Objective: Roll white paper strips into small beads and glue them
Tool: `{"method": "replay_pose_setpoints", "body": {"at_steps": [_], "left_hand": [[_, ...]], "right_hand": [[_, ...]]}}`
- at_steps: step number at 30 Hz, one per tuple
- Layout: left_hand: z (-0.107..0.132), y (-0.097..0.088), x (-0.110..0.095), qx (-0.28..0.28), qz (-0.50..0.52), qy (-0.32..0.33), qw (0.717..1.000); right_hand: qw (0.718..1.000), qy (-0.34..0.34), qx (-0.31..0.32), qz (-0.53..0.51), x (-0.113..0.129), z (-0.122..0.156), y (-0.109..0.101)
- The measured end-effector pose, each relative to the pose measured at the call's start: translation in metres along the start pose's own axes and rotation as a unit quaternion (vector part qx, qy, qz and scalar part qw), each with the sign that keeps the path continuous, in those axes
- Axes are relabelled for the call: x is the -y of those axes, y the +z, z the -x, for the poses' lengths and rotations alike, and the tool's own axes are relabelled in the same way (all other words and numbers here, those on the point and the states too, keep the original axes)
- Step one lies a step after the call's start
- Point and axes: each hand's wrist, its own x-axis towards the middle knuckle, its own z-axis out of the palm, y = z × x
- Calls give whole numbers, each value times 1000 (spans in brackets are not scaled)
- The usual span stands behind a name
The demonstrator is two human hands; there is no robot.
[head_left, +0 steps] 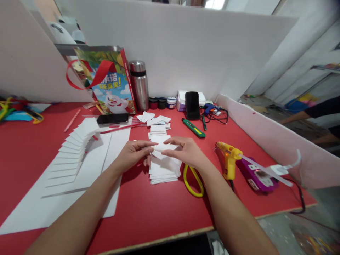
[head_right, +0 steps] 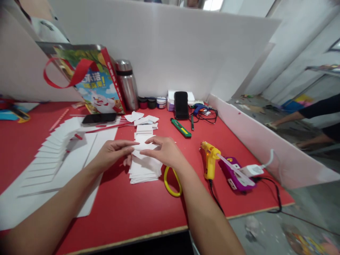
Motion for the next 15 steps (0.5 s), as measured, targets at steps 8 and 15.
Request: {"method": "replay_pose_setpoints", "body": {"at_steps": [8,15], "left_hand": [[-3,0,1,-26,-3,5,1000],[-5,-4,1,-51,78,36,995]], "right_hand": [[1000,1,3,19,-5,-7,1],[998,3,-11,-69,-2,-6,-3]]}}
